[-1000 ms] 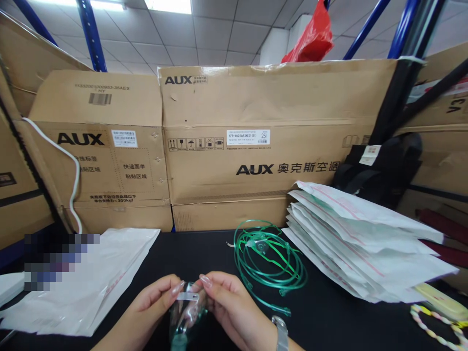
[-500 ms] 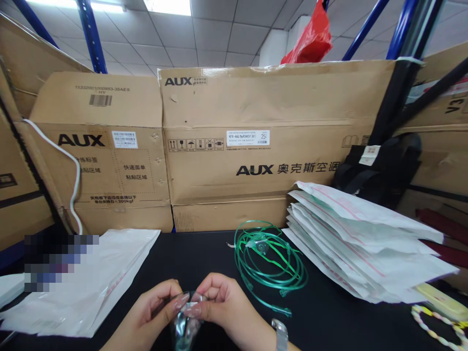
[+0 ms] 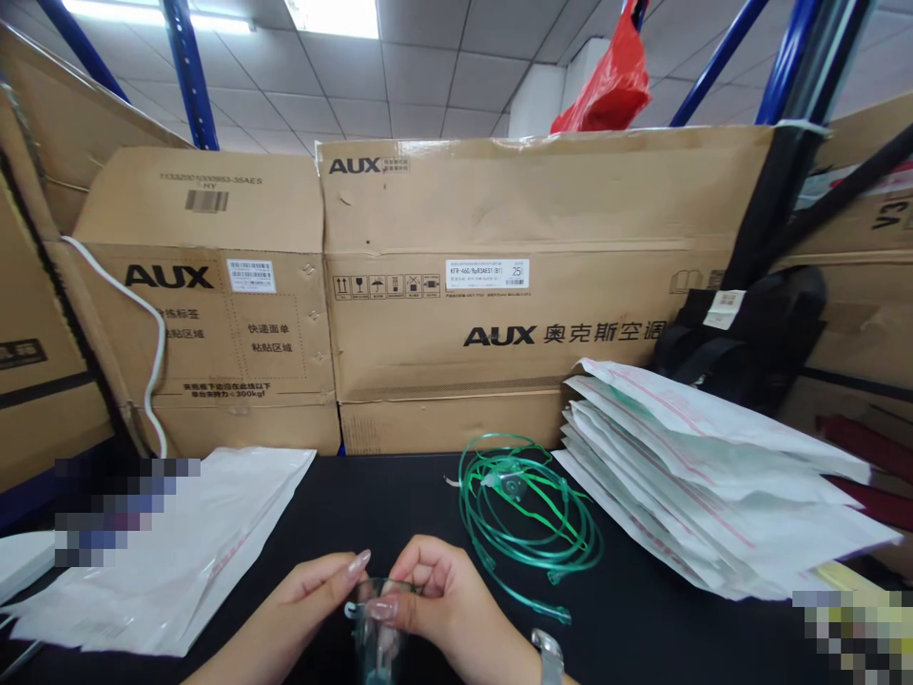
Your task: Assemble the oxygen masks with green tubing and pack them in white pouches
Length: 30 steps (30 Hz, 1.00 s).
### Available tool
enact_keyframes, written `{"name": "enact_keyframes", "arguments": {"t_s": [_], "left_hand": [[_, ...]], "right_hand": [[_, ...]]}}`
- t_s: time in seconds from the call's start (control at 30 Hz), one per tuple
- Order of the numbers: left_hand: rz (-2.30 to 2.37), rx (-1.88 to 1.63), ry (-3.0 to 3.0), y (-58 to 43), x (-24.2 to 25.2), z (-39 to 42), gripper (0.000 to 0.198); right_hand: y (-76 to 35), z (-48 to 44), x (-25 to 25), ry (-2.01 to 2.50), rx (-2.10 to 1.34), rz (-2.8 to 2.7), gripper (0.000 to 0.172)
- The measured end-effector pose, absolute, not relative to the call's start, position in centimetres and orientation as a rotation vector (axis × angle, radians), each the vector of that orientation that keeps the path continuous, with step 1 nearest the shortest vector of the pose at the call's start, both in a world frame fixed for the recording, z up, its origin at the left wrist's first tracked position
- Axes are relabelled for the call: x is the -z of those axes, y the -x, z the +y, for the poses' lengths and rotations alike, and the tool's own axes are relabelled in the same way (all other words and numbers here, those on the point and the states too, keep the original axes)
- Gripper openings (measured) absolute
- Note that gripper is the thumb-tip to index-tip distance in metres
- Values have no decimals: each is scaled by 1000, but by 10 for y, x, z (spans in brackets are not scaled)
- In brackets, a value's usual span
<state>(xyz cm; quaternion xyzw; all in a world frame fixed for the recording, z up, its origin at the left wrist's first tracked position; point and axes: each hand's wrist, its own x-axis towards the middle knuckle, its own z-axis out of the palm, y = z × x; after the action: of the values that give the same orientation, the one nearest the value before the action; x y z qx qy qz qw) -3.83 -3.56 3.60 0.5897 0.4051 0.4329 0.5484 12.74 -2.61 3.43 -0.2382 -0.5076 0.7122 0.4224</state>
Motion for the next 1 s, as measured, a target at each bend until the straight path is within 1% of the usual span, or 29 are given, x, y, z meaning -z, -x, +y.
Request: {"name": "enact_keyframes", "arguments": {"t_s": [0.13,0.37,0.53,0.73,1.0], "left_hand": [[1033,-1005,-1489,39,-45,-40,43],[1039,-992,-1483,38,-46,-45,42],[1106,-963,-1481,36,-51,-49,44],[1145,-973,-1487,32,-50,-49,41],[1156,-1011,-1498,31,-47,-49,43]], "right_hand": [[-130,-24,-38,622,-1797,-1312,28],[-134,-17,-40,677,-1767,-1348,28],[-135,-15,-39,665,-1829,-1373,29],[-138,-15,-42,616,-1880,-1419,28],[-136,-16,-42,688,-1849,-1426,30]]}}
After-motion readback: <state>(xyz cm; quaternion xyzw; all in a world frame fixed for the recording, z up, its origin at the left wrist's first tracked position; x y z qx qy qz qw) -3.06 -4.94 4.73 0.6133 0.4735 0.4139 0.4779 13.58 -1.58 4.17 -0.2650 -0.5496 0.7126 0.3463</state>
